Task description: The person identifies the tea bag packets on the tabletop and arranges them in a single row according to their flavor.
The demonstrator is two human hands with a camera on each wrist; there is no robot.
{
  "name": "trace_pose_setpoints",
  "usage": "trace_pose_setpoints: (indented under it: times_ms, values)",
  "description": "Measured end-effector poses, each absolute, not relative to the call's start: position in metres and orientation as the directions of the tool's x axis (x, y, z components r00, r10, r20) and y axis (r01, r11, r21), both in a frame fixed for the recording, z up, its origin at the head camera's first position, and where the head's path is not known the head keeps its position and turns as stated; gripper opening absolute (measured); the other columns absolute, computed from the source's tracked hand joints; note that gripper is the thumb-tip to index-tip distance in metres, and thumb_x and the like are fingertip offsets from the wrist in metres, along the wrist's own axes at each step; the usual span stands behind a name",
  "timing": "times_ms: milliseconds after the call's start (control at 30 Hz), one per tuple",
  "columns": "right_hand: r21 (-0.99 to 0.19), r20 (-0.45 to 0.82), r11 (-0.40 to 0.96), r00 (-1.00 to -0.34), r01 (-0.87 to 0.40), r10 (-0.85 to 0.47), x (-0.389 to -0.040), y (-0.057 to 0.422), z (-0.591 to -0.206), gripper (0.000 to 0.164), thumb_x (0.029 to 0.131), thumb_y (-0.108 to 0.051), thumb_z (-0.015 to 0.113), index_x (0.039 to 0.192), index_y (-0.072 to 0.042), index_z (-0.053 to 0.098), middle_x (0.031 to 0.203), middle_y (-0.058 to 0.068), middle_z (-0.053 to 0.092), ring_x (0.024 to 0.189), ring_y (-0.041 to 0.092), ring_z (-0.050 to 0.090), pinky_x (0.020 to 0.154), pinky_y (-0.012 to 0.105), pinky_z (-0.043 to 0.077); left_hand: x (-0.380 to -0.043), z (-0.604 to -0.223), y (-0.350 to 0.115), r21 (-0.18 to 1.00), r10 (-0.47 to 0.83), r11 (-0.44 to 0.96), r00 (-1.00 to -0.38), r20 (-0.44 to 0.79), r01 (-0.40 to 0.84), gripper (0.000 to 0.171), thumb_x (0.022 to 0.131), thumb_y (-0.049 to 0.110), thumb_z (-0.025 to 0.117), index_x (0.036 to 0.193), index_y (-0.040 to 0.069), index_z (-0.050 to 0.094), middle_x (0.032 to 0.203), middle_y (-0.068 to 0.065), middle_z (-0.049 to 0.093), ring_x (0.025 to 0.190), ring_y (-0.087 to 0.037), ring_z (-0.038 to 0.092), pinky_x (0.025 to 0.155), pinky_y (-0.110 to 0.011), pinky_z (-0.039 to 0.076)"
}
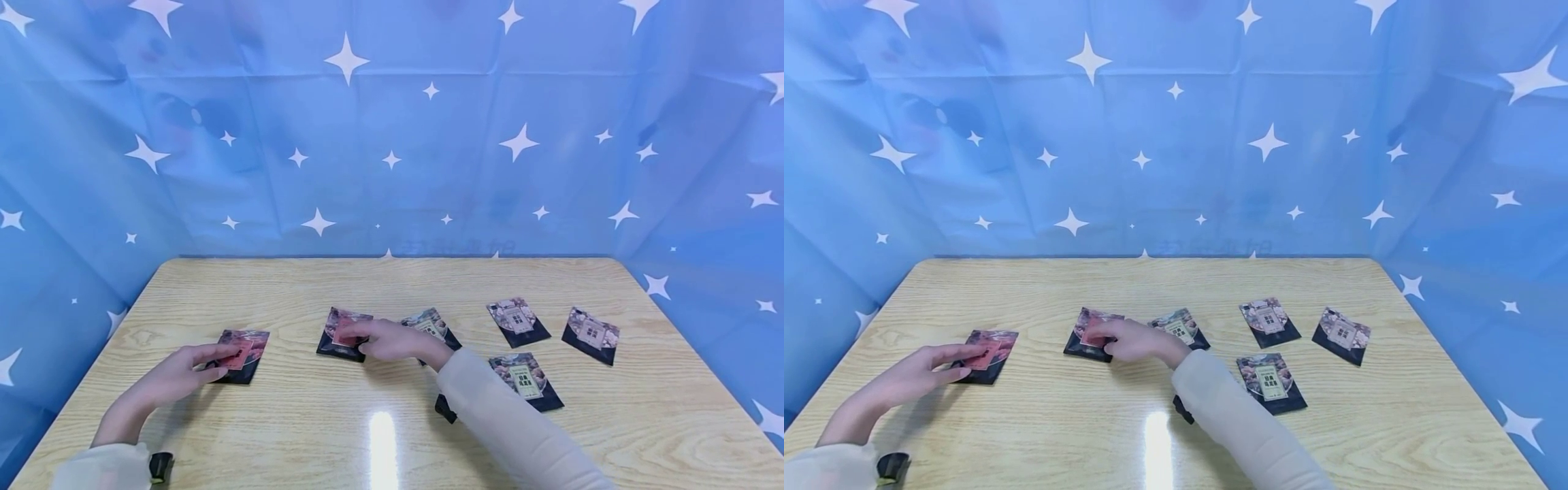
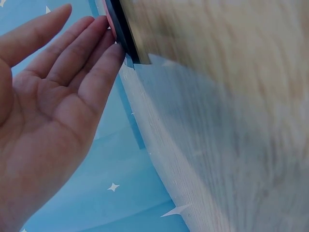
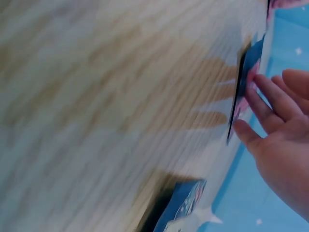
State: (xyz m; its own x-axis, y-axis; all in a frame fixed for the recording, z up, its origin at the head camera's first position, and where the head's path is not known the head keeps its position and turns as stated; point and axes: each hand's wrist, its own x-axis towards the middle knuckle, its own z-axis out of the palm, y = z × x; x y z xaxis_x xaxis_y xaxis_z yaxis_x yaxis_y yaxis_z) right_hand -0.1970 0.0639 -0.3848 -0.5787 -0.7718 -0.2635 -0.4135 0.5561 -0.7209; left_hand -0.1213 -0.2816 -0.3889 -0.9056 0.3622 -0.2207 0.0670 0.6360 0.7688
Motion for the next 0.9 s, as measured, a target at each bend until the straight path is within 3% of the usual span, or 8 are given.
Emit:
trace_pose_setpoints:
  times_ms: [133,333,433,467,567,667,733,900]
  values:
    - [-0.715,-0.255,0.536,-0.547,-0.449,-0.798,-0.192,0.056,-0.386,0.049,0.093,0.004,0.041,0.139,-0.012,0.041,0.145,0.005,0.032,0.133,0.019,0.027,0.103,0.031,0.034,-0.121,-0.389,-0.283,0.772,0.373,0.631,-0.902,-0.217,0.076,0.046,0.093,0.013,0.054,0.132,-0.008,0.043,0.131,-0.032,0.041,0.121,-0.051,0.031,0.089,-0.057,0.041]
    - [-0.71,-0.261,0.52,-0.508,-0.475,-0.821,-0.185,0.043,-0.387,0.049,0.094,0.001,0.041,0.14,-0.015,0.04,0.146,0.001,0.031,0.111,0.015,0.047,0.083,0.021,0.038,-0.122,-0.39,-0.283,0.772,0.374,0.631,-0.903,-0.213,0.079,0.046,0.093,0.013,0.054,0.132,-0.008,0.043,0.131,-0.032,0.041,0.121,-0.051,0.031,0.089,-0.057,0.042]
    - [-0.705,-0.26,0.513,-0.494,-0.49,-0.83,-0.182,0.036,-0.386,0.048,0.094,0.0,0.042,0.14,-0.016,0.04,0.145,0.001,0.032,0.115,0.013,0.046,0.082,0.02,0.037,-0.122,-0.39,-0.282,0.769,0.373,0.634,-0.904,-0.208,0.085,0.046,0.093,0.013,0.054,0.132,-0.008,0.043,0.13,-0.031,0.041,0.121,-0.051,0.032,0.089,-0.058,0.041]
    - [-0.709,-0.261,0.51,-0.49,-0.488,-0.832,-0.181,0.033,-0.385,0.048,0.094,0.0,0.042,0.14,-0.016,0.04,0.145,0.001,0.033,0.106,0.014,0.05,0.081,0.02,0.037,-0.122,-0.389,-0.282,0.768,0.374,0.634,-0.904,-0.207,0.086,0.046,0.093,0.013,0.053,0.132,-0.008,0.043,0.13,-0.031,0.041,0.121,-0.052,0.032,0.089,-0.058,0.041]
    - [-0.71,-0.256,0.498,-0.476,-0.498,-0.841,-0.179,0.027,-0.384,0.047,0.095,-0.001,0.042,0.14,-0.015,0.04,0.144,0.001,0.034,0.119,0.01,0.042,0.08,0.02,0.037,-0.122,-0.389,-0.282,0.767,0.373,0.636,-0.904,-0.207,0.086,0.045,0.093,0.013,0.054,0.132,-0.008,0.043,0.13,-0.031,0.041,0.121,-0.052,0.032,0.089,-0.058,0.041]
    - [-0.709,-0.256,0.489,-0.461,-0.509,-0.85,-0.177,0.019,-0.384,0.047,0.095,-0.001,0.041,0.14,-0.015,0.04,0.145,0.0,0.033,0.11,0.008,0.048,0.077,0.019,0.037,-0.123,-0.389,-0.282,0.766,0.37,0.637,-0.906,-0.205,0.087,0.045,0.093,0.013,0.054,0.132,-0.007,0.044,0.131,-0.031,0.041,0.121,-0.052,0.032,0.089,-0.058,0.041]
    - [-0.702,-0.254,0.484,-0.45,-0.523,-0.856,-0.175,0.014,-0.383,0.047,0.094,-0.001,0.041,0.14,-0.015,0.04,0.145,0.0,0.033,0.123,0.008,0.039,0.078,0.019,0.037,-0.123,-0.389,-0.282,0.767,0.368,0.636,-0.907,-0.205,0.084,0.045,0.092,0.013,0.054,0.132,-0.007,0.044,0.131,-0.031,0.041,0.121,-0.052,0.031,0.089,-0.058,0.041]
    - [-0.704,-0.277,0.49,-0.437,-0.514,-0.856,-0.173,0.003,-0.385,0.049,0.094,-0.001,0.042,0.141,-0.015,0.038,0.145,-0.002,0.032,0.132,0.008,0.025,0.093,0.018,0.037,-0.123,-0.39,-0.283,0.777,0.372,0.624,-0.905,-0.206,0.08,0.045,0.092,0.013,0.054,0.132,-0.007,0.043,0.131,-0.031,0.041,0.121,-0.052,0.031,0.089,-0.056,0.041]
